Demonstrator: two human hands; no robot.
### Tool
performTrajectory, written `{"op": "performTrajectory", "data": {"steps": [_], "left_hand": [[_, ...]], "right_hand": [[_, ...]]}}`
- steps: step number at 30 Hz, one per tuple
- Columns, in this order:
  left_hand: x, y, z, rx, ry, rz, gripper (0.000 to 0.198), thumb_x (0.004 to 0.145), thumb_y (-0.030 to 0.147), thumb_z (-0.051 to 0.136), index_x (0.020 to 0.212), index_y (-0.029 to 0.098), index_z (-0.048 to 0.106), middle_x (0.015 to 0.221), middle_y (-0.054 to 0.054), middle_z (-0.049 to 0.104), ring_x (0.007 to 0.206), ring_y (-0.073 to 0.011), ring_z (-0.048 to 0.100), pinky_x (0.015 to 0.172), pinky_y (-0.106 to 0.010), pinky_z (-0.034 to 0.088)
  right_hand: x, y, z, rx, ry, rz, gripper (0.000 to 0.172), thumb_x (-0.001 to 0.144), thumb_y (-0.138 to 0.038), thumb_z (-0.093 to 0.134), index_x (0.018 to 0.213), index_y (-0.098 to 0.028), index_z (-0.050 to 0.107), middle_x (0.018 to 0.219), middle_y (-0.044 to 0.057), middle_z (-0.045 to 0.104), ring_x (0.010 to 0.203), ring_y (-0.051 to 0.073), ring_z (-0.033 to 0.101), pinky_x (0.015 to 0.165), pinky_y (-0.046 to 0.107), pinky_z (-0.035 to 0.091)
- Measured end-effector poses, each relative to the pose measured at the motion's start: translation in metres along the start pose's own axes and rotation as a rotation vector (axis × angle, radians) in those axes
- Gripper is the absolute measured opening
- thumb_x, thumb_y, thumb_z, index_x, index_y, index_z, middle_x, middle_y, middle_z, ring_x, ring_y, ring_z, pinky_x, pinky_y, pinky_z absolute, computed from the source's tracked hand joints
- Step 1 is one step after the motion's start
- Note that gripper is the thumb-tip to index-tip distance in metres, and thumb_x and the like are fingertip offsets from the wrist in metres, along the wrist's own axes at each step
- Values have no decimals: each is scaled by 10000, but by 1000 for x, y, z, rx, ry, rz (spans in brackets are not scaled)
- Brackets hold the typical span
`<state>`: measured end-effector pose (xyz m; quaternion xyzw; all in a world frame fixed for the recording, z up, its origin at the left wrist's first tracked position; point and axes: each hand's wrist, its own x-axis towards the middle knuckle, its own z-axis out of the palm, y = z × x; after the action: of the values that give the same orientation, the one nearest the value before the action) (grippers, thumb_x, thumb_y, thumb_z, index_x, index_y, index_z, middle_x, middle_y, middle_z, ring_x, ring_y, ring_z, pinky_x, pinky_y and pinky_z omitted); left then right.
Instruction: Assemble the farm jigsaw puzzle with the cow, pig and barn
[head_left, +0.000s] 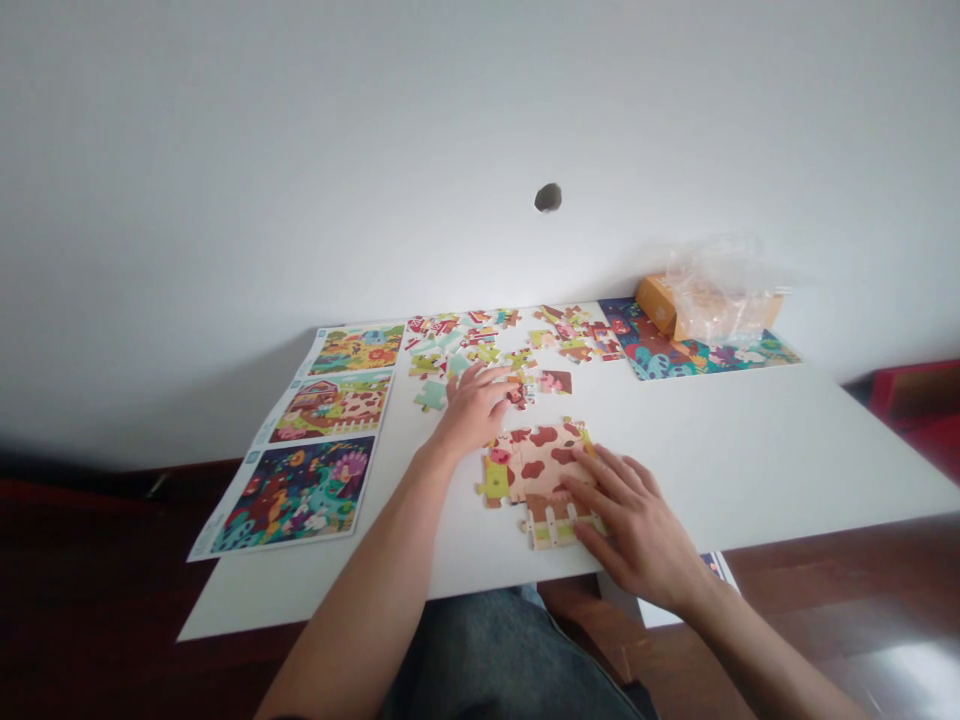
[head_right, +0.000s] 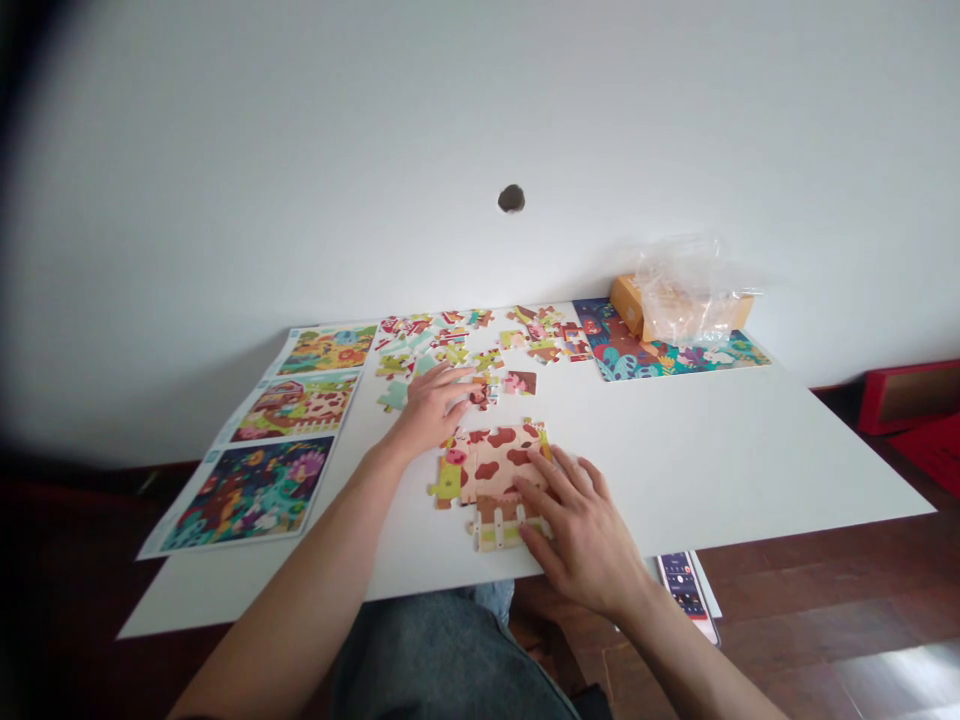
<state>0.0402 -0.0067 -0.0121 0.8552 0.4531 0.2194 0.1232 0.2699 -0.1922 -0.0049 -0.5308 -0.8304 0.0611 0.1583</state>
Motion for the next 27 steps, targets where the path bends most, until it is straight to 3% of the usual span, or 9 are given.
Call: {"op": "performTrajectory", "data": {"steps": [3, 6, 10, 13, 16, 21, 27], "left_hand": [[2, -9, 2, 27, -32, -54, 341, 888, 209, 579, 1180, 337, 703, 1436, 21, 561, 1430, -298, 357, 1188, -605, 214], [4, -8, 5, 24, -42, -54, 330, 907, 238, 571, 1195, 344, 692, 1409, 18, 584, 1410, -289, 386, 1179, -615, 217], [6, -4, 6, 49, -32, -45, 315, 918, 270, 568, 1202, 344, 684, 1420, -2, 572, 1388, -284, 414, 1174, -613, 222], [6, -4, 6, 81, -21, -38, 324, 921, 312, 569, 1228, 335, 670, 1436, -18, 554, 1390, -292, 409, 1173, -612, 223], [5, -6, 6, 99, -15, -39, 348, 918, 365, 578, 1254, 321, 657, 1440, -30, 545, 1390, -300, 404, 1170, -605, 238], [8, -10, 9, 104, 26, -67, 362, 909, 384, 593, 1260, 313, 651, 1429, -32, 550, 1378, -309, 413, 1170, -593, 256], [15, -22, 16, 60, 144, -62, 265, 884, 299, 631, 1136, 274, 710, 1291, -45, 632, 1267, -269, 522, 1145, -504, 359]], "right_hand": [[1, 1, -2, 50, 43, -1, 419, 929, -333, 547, 1341, -258, 579, 1514, 85, 467, 1412, 341, 367, 1100, 566, 353], [18, 14, -11, 121, 86, 0, 328, 925, -354, 571, 1231, -263, 648, 1327, 95, 621, 1260, 305, 525, 1025, 500, 438], [77, 51, -20, 102, 121, 65, 296, 936, -350, 565, 1156, -193, 686, 1080, 117, 695, 1011, 259, 640, 903, 406, 507], [128, 81, -12, 22, 85, 71, 324, 887, -368, 631, 1141, -180, 699, 1087, 131, 665, 977, 261, 645, 875, 386, 514], [159, 99, 7, 18, 96, 71, 344, 883, -386, 638, 1149, -180, 707, 1131, 137, 630, 1044, 262, 627, 914, 365, 505], [166, 108, 26, 84, 142, 103, 341, 901, -417, 622, 1156, -207, 706, 1136, 112, 621, 1047, 232, 626, 966, 338, 481], [168, 107, 25, 115, 126, 186, 342, 882, -450, 653, 1135, -227, 703, 1117, 85, 619, 976, 208, 641, 898, 309, 492]]}}
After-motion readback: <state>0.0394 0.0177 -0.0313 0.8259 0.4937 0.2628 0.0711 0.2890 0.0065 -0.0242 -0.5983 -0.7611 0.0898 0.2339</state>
